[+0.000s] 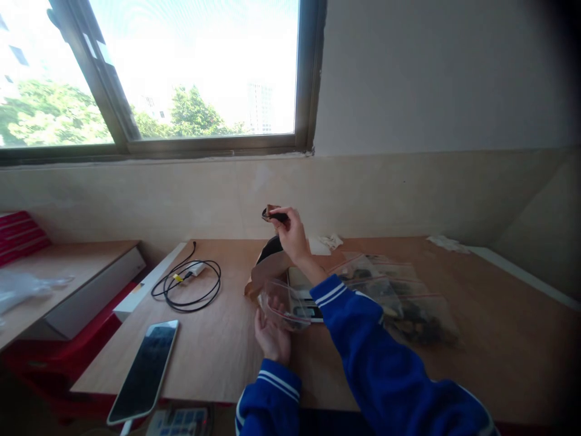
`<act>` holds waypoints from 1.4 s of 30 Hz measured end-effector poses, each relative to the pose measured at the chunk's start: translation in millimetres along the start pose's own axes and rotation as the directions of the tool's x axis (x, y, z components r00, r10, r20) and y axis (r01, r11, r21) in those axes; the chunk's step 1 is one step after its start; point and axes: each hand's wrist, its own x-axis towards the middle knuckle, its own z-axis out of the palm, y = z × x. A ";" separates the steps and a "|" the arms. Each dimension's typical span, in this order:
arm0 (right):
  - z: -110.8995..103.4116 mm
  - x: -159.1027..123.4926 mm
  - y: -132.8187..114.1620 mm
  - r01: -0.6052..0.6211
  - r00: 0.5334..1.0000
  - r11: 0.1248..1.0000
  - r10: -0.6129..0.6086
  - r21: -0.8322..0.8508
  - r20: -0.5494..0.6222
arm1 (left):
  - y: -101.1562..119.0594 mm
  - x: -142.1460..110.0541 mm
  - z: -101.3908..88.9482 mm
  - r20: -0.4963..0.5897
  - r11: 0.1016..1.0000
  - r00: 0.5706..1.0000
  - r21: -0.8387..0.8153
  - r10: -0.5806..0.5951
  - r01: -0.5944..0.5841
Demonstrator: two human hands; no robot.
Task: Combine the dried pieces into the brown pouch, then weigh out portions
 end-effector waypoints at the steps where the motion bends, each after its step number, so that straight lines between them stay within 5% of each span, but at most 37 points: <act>1: 3.9 -5.7 -0.4 0.017 1.000 0.999 -0.018 -0.046 -0.019 | 0.0 -0.2 0.3 -0.003 1.000 1.000 0.000 -0.003 0.003; 12: 1.4 -28.7 -6.2 0.038 0.996 0.995 -0.046 -0.097 -0.080 | -1.2 2.8 -4.9 0.009 1.000 1.000 0.009 0.011 -0.012; 22: -2.3 -52.7 -0.5 0.072 0.996 0.976 -0.058 -0.205 0.074 | -0.8 0.9 -2.9 -0.001 1.000 1.000 0.005 0.026 -0.026; 31: -1.8 -57.3 7.0 0.079 0.997 0.996 -0.079 -0.035 0.019 | -0.5 0.2 -2.4 0.017 1.000 1.000 0.002 0.020 -0.020; 42: -9.0 -47.9 3.3 0.204 0.955 0.956 -0.148 -0.211 0.256 | -0.8 1.8 -6.1 0.020 1.000 1.000 -0.014 0.022 -0.022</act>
